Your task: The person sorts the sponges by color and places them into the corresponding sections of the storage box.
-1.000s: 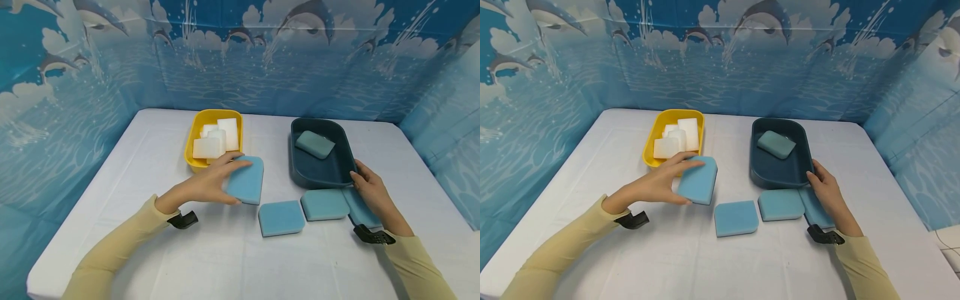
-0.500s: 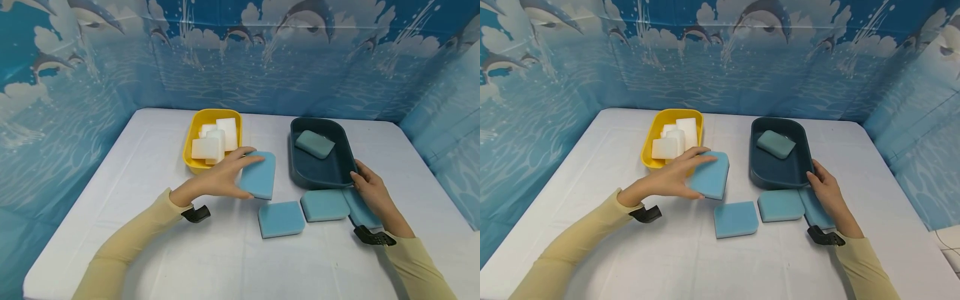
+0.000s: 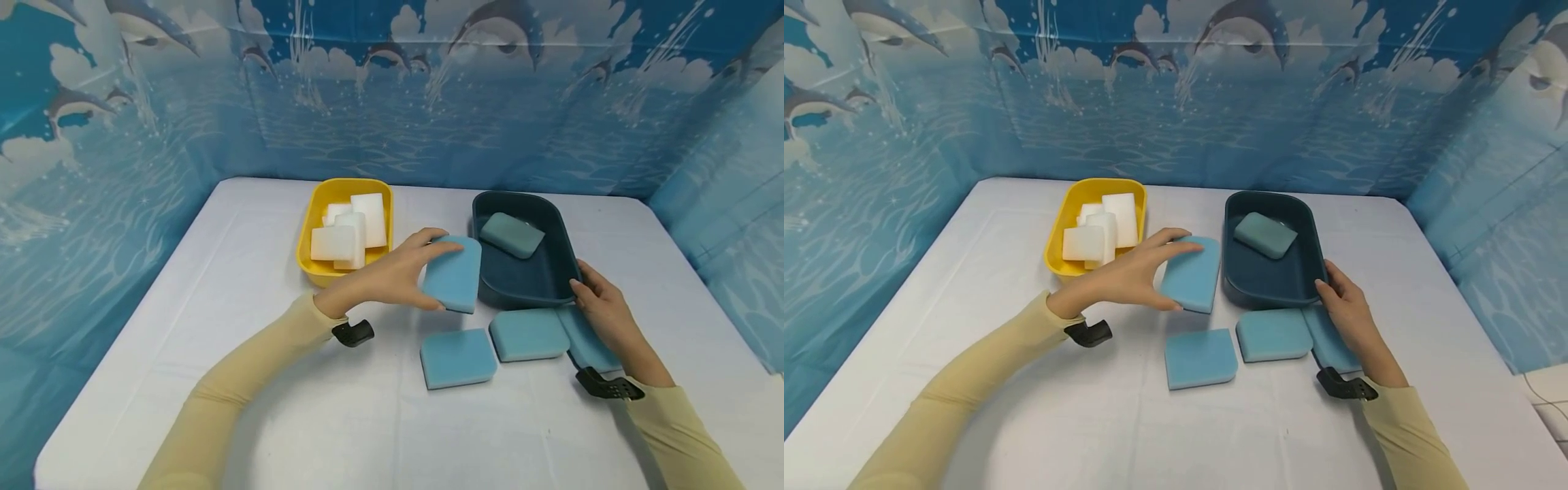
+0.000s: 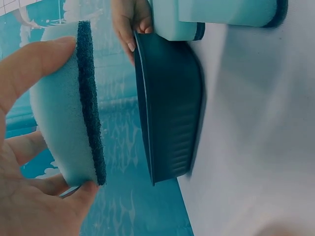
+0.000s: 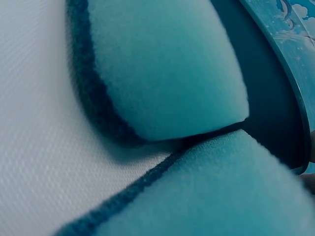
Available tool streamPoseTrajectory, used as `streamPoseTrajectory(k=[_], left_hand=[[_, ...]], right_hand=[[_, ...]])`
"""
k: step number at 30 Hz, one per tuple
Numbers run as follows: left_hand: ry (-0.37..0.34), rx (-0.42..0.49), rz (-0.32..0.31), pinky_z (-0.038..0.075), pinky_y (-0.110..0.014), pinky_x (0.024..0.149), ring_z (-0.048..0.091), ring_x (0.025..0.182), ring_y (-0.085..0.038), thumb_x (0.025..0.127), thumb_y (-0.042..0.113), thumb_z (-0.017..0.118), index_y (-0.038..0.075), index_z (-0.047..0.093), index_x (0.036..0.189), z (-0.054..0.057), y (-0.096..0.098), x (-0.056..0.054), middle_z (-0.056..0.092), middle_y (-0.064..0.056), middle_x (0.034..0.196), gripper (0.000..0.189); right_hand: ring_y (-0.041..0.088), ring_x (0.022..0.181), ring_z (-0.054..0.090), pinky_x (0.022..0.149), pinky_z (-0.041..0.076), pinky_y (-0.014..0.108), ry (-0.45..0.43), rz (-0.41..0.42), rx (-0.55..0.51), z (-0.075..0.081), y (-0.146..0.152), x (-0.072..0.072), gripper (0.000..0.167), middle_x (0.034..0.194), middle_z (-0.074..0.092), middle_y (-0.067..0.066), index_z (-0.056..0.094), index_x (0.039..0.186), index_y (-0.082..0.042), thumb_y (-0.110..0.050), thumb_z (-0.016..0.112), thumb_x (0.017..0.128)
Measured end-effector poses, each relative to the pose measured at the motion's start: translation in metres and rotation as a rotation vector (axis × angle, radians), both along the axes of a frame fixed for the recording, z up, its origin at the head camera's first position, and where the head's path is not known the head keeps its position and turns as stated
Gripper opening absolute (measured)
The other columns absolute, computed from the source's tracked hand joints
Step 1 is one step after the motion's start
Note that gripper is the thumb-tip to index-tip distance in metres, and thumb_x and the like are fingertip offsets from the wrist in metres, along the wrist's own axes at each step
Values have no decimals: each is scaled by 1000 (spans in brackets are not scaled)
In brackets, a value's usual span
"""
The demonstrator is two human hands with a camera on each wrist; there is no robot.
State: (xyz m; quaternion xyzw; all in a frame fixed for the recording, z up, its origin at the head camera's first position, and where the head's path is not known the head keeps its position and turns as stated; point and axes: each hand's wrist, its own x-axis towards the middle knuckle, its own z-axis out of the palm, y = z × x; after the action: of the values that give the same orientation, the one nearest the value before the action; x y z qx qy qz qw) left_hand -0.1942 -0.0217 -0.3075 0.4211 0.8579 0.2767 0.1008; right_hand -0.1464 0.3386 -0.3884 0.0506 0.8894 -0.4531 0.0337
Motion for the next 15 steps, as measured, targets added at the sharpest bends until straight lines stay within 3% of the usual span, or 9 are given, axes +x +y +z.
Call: streamPoseTrajectory(k=[6, 15], left_hand=[[13, 10, -17, 39, -38, 107, 25, 136, -23, 73, 35, 77, 21, 33, 145, 4, 14, -8, 18, -8, 153, 86], [-2, 4, -2, 38, -39, 107, 21, 140, -23, 74, 37, 76, 24, 31, 146, 4, 31, -17, 12, -7, 156, 86]], right_hand=[[42, 142, 15, 109, 26, 50, 13, 13, 11, 1, 3, 0, 62, 158, 7, 17, 2, 152, -18, -42, 27, 101], [46, 141, 16, 105, 25, 61, 13, -1, 0, -1, 1, 1, 64, 157, 7, 20, 1, 151, -11, -41, 28, 101]])
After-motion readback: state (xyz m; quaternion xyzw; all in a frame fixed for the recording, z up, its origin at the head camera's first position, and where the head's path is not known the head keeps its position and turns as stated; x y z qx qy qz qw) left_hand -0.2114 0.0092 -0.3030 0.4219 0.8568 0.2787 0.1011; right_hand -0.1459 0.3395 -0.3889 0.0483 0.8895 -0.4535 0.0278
